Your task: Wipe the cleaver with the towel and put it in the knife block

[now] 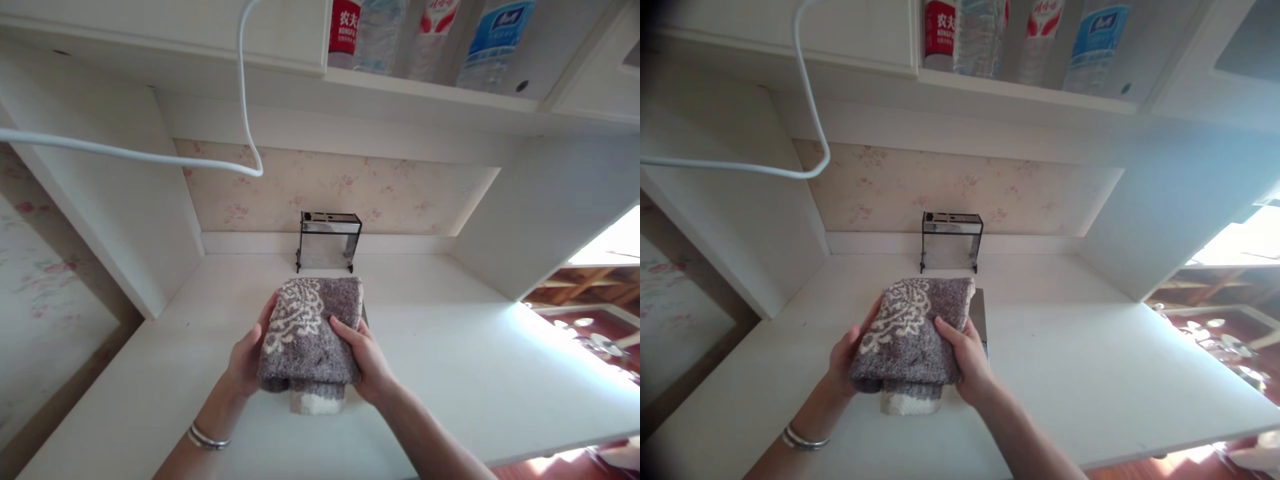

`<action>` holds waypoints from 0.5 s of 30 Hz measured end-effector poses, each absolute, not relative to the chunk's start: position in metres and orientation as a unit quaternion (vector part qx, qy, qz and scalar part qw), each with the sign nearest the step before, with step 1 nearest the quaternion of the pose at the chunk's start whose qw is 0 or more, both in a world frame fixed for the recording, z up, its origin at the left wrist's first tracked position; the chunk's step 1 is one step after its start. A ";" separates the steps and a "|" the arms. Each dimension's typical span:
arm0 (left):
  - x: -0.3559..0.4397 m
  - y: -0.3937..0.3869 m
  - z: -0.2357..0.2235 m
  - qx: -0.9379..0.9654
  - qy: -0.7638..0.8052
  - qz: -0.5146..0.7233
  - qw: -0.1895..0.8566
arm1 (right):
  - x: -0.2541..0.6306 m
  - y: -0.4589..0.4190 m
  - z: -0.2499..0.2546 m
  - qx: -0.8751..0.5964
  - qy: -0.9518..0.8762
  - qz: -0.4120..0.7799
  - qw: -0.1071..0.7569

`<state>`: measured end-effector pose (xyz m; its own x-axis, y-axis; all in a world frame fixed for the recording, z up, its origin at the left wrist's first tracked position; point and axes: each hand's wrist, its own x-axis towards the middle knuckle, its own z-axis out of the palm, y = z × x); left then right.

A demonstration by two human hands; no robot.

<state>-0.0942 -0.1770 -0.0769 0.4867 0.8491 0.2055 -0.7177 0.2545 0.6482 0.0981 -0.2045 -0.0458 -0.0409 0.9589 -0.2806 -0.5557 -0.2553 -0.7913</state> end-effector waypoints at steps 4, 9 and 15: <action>-0.080 -0.180 -0.068 0.374 0.126 0.456 0.798 | 0.169 -0.177 -0.021 -0.447 -0.317 0.608 0.574; -0.079 -0.177 -0.071 0.372 0.168 0.459 0.789 | 0.271 -0.145 -0.011 -0.499 -0.406 0.489 0.588; -0.081 -0.164 -0.079 0.367 0.291 0.472 0.747 | 0.388 -0.145 -0.084 -0.766 -0.600 0.157 0.171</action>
